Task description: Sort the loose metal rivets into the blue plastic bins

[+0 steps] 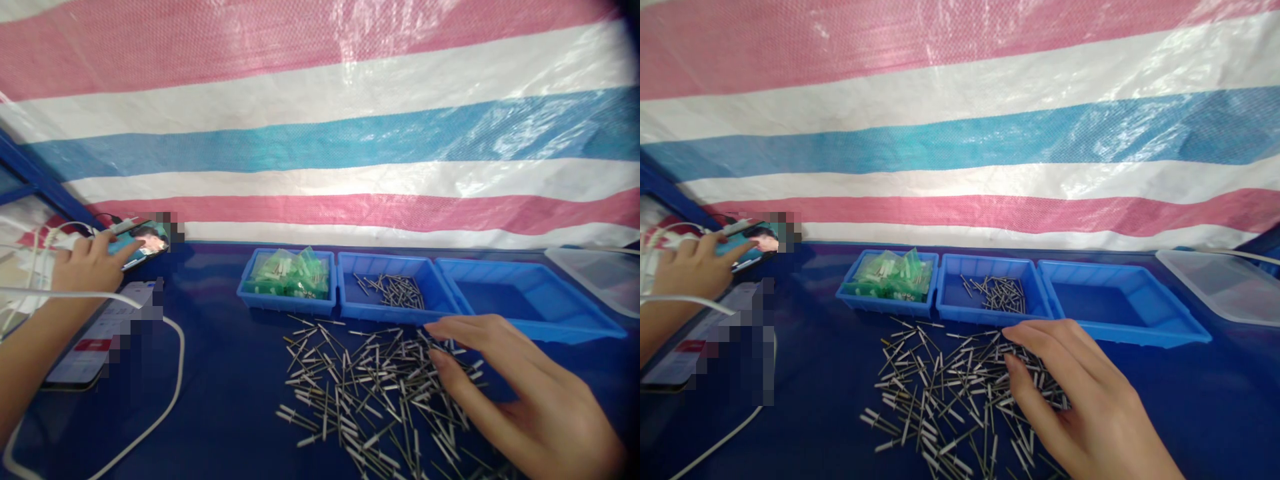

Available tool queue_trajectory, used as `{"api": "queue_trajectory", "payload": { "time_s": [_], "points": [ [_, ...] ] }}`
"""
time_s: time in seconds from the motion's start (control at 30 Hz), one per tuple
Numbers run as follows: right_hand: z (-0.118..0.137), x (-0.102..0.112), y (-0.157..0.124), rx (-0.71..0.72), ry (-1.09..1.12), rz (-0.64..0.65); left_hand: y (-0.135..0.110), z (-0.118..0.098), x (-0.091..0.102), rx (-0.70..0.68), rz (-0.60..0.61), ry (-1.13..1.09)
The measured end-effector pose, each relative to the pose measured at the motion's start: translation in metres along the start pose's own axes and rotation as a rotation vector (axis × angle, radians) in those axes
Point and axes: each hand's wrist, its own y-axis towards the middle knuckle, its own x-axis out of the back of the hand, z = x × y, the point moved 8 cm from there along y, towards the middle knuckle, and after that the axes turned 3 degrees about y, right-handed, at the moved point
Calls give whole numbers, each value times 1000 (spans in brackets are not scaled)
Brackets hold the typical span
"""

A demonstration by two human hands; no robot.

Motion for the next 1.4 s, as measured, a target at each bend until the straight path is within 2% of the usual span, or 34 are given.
{"api": "queue_trajectory", "payload": {
  "time_s": [0.13, 0.27, 0.53, 0.73, 0.87, 1.03, 1.4],
  "points": [
    [-2, -2, -1, -32, 33, 17, 4, 7, -9, -23, -11, 68],
    [-1, -2, -2, -11, 34, 16, 5, 11, -19, -30, -15, 68],
    [2, -2, 0, 21, 33, 8, 13, 11, -35, -43, -3, 242],
    [1, -3, -1, 15, 48, 21, 21, 15, -51, -47, 64, 274],
    [2, -3, -1, 23, 58, 25, 20, 13, -53, -62, 83, 266],
    [5, -2, 1, 39, 66, 20, 17, 10, -49, -78, 52, 242],
    [5, -3, 0, 48, 62, 26, 20, 16, -56, -64, 112, 217]
  ]
}}
